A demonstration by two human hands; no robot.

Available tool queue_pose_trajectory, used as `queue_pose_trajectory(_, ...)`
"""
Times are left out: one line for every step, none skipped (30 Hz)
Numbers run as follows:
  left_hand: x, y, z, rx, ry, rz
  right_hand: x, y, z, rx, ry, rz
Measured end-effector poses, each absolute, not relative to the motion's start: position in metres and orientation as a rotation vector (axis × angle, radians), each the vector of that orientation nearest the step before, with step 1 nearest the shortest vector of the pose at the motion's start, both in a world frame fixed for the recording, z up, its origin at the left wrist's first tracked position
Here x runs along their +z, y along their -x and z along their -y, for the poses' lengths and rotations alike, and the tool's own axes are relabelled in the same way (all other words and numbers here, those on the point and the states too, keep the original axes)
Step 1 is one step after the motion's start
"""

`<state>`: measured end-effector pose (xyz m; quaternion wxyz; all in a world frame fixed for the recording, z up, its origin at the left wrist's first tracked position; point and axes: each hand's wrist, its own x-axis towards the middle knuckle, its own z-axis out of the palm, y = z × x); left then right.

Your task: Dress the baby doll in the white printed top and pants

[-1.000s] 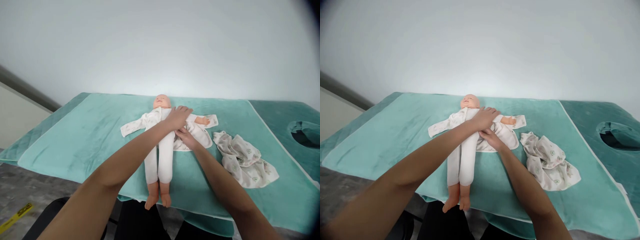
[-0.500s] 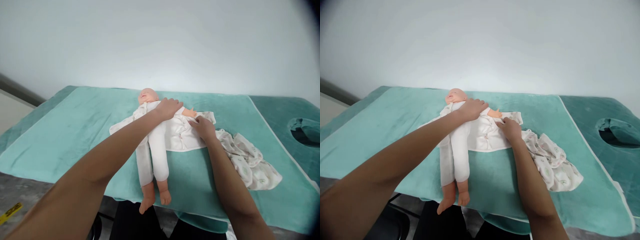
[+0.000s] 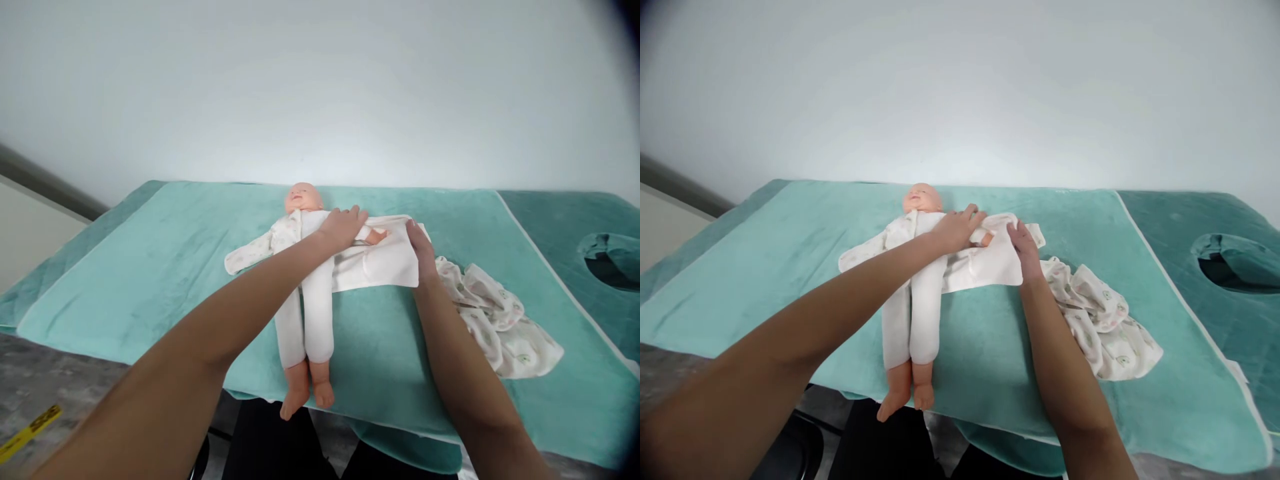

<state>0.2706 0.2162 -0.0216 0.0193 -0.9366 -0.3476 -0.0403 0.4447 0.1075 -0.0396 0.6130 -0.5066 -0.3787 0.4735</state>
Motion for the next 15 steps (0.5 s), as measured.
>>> queue_pose_trajectory(-0.024, -0.276, -0.212, -0.212, 2.954, 1.088, -0.036, -0.443, -0.106, 1.096, 1.106, 0.9)
queue_pose_trajectory(-0.025, -0.281, -0.208, -0.291, 2.996, 1.082, -0.032, -0.44, -0.104, 1.107, 1.034, 0.914)
queue_pose_trajectory(-0.025, -0.284, -0.205, -0.35, 3.031, 1.07, -0.028, -0.437, -0.102, 1.118, 0.975, 0.917)
queue_pose_trajectory(-0.025, -0.286, -0.204, -0.388, 3.055, 1.065, -0.025, -0.433, -0.099, 1.131, 0.946, 0.914)
queue_pose_trajectory(-0.025, -0.287, -0.204, -0.41, 3.069, 1.077, -0.022, -0.426, -0.096, 1.155, 0.934, 0.913)
queue_pose_trajectory(-0.025, -0.288, -0.205, -0.429, 3.073, 1.105, -0.019, -0.418, -0.092, 1.195, 0.928, 0.919)
queue_pose_trajectory(-0.024, -0.287, -0.208, -0.451, 3.074, 1.144, -0.018, -0.409, -0.087, 1.252, 0.917, 0.939)
queue_pose_trajectory(-0.024, -0.286, -0.212, -0.484, 3.077, 1.194, -0.019, -0.398, -0.083, 1.32, 0.891, 0.974)
queue_pose_trajectory(-0.023, -0.285, -0.217, -0.525, 3.09, 1.243, -0.021, -0.387, -0.078, 1.397, 0.847, 1.028)
queue_pose_trajectory(-0.022, -0.283, -0.221, -0.576, 3.12, 1.28, -0.024, -0.376, -0.074, 1.476, 0.786, 1.096)
queue_pose_trajectory(-0.021, -0.281, -0.226, -0.639, 3.165, 1.297, -0.029, -0.367, -0.071, 1.545, 0.72, 1.171)
queue_pose_trajectory(-0.018, -0.279, -0.229, -0.709, 3.218, 1.306, -0.035, -0.36, -0.069, 1.595, 0.662, 1.238)
queue_pose_trajectory(-0.014, -0.276, -0.231, -0.787, 3.265, 1.318, -0.04, -0.356, -0.068, 1.623, 0.623, 1.291)
queue_pose_trajectory(-0.01, -0.272, -0.232, -0.863, 3.297, 1.337, -0.046, -0.354, -0.068, 1.632, 0.606, 1.325)
queue_pose_trajectory(-0.004, -0.267, -0.232, -0.921, 3.313, 1.362, -0.05, -0.355, -0.069, 1.63, 0.608, 1.341)
